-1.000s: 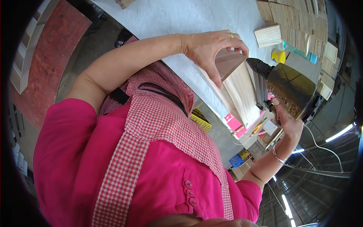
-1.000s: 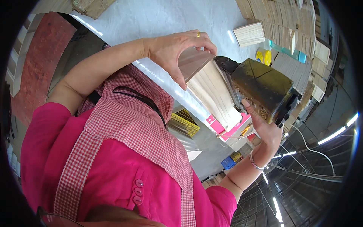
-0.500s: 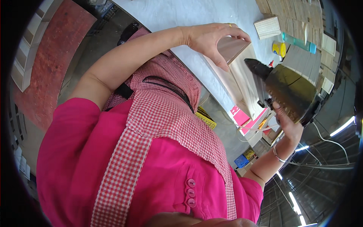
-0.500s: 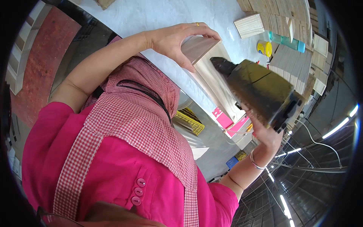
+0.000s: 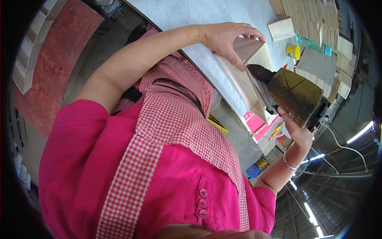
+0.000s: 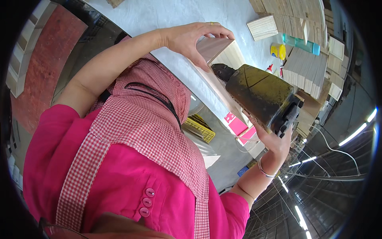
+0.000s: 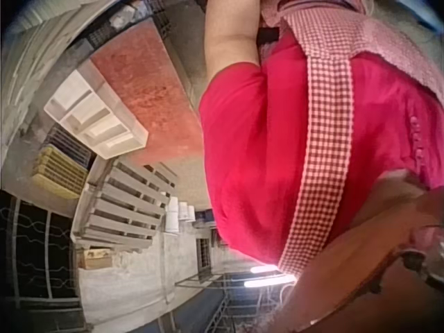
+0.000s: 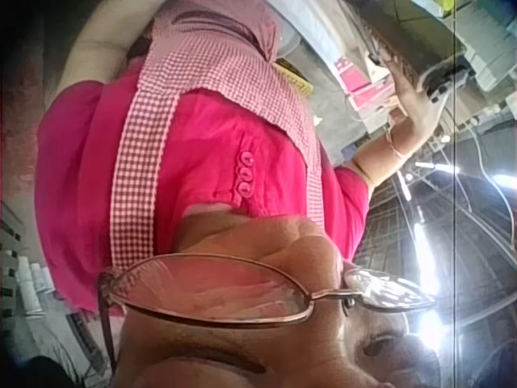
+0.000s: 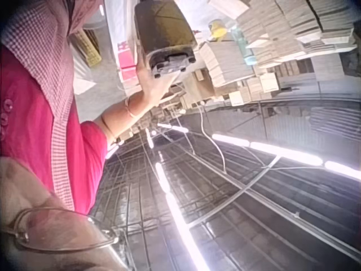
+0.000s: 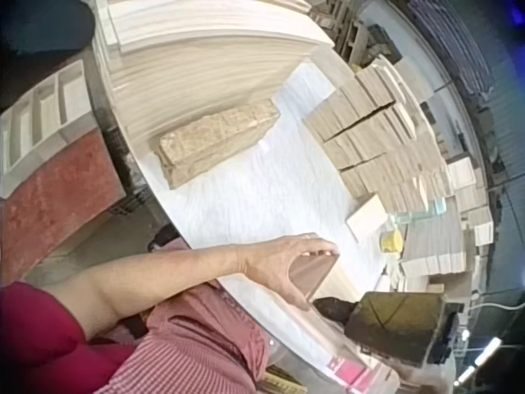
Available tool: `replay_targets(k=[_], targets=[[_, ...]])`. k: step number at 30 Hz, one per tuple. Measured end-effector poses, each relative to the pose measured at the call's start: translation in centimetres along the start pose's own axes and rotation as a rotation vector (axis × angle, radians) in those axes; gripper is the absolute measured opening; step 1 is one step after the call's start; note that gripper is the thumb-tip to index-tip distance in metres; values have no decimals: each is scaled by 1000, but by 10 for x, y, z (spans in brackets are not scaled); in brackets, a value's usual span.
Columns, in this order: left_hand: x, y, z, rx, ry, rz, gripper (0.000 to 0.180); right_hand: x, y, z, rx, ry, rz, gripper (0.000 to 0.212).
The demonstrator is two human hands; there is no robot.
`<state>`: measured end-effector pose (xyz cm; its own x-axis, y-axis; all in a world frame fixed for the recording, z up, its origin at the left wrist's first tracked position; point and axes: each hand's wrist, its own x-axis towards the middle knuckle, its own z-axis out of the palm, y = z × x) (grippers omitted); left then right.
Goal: Assembling wooden frames and boxes using glue and a pneumatic nail gun.
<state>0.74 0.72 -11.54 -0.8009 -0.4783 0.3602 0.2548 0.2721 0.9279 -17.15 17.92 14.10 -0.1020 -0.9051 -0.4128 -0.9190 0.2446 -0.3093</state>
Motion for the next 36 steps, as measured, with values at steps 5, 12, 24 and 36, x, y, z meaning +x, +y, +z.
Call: replay_targets(k=[5, 12, 24, 36], targets=[[-2, 1, -1, -10, -9, -18, 94, 5, -7, 0, -1, 1, -2, 43], [-2, 1, -2, -24, 5, 5, 93, 6, 0, -3, 29, -2, 15, 40], [1, 0, -1, -58, 2, 21, 92, 6, 1, 0, 64, 52, 88, 38], [1, -3, 0, -47, 12, 9, 94, 7, -7, -1, 40, 23, 21, 40]])
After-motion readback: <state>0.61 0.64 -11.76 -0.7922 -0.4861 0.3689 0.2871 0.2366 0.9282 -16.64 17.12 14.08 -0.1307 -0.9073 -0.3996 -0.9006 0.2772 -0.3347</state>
